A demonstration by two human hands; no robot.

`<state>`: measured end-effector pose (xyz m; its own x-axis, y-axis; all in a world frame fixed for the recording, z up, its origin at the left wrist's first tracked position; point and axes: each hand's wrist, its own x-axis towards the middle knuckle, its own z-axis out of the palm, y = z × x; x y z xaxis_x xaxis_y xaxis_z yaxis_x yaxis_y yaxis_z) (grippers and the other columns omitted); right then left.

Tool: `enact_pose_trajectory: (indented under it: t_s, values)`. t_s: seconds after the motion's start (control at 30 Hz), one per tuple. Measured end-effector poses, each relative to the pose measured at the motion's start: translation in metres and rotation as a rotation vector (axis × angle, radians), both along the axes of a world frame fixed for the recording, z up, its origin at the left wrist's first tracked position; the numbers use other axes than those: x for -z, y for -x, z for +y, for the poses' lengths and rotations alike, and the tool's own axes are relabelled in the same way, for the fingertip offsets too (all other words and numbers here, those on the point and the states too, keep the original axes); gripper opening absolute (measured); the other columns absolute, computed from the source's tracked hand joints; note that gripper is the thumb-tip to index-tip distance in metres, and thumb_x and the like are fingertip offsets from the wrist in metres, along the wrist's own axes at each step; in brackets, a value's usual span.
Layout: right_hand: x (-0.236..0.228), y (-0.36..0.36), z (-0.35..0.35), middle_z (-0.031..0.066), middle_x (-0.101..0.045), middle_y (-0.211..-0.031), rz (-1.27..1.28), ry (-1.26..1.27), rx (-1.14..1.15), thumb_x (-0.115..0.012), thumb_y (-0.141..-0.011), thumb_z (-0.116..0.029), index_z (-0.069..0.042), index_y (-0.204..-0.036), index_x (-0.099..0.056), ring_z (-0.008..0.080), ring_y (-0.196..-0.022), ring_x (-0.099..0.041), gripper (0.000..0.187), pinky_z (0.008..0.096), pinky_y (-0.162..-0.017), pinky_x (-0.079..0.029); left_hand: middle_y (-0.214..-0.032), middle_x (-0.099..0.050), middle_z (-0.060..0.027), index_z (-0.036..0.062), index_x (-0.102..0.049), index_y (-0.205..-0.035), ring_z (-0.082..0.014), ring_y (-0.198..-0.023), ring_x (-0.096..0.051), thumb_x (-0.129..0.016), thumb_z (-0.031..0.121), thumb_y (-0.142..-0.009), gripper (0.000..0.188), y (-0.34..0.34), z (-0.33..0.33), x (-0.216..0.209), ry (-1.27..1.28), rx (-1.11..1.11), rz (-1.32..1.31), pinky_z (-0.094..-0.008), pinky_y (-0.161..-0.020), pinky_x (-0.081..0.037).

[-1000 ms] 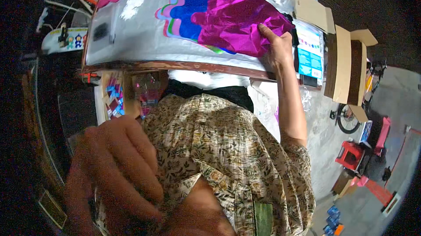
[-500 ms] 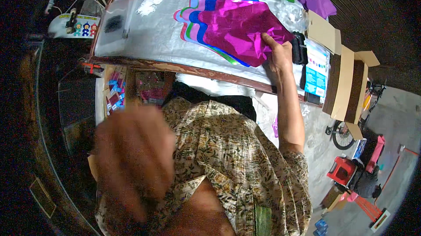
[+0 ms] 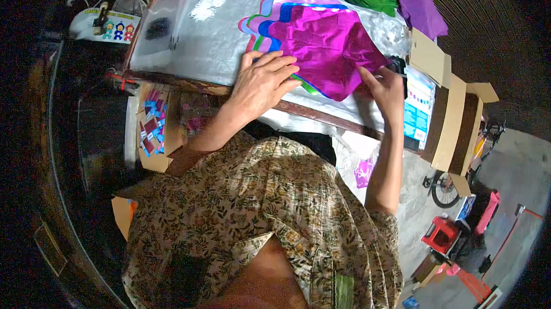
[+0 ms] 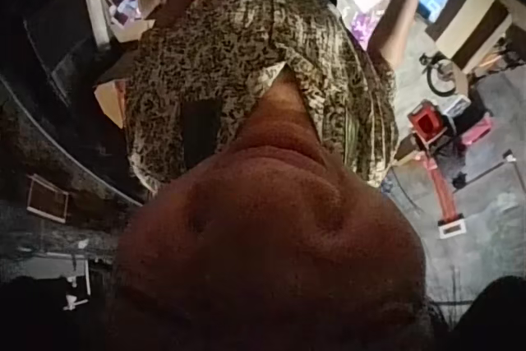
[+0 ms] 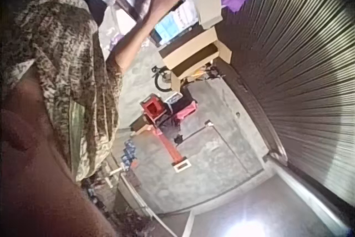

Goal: Folding colorful fabric pieces and placing them into individual plastic pouches.

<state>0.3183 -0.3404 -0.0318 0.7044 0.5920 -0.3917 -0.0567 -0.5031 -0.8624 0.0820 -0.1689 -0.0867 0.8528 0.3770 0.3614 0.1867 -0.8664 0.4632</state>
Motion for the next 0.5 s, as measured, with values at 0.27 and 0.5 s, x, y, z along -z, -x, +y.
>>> enact_pose_trajectory:
  t_s: [0.27, 0.5]
  values:
    - [0.017, 0.037, -0.007, 0.0187, -0.048, -0.148, -1.272, 0.153, -0.498, -0.066, -0.093, -0.044, -0.014, -0.144, -0.051, 0.0404, -0.135, -0.046, 0.061, 0.0534, -0.111, -0.036, -0.126, -0.069, -0.0085, 0.007, -0.074, -0.113, -0.0252, -0.126, -0.056, -0.071, 0.036, -0.09, 0.037, 0.009, 0.016, -0.006, 0.037, -0.082, -0.069, -0.0452, -0.107, -0.032]
    - [0.036, 0.043, -0.013, 0.0179, -0.033, -0.16, -1.118, 0.287, -0.578, -0.064, -0.092, -0.052, -0.012, -0.153, -0.04, 0.0384, -0.148, -0.028, 0.076, 0.0552, -0.119, -0.022, -0.124, -0.067, -0.0065, 0.0044, -0.07, -0.114, -0.027, -0.128, -0.052, -0.074, 0.038, -0.085, 0.044, 0.015, 0.027, 0.001, -0.172, -0.25, -0.038, -0.0511, -0.106, -0.029]
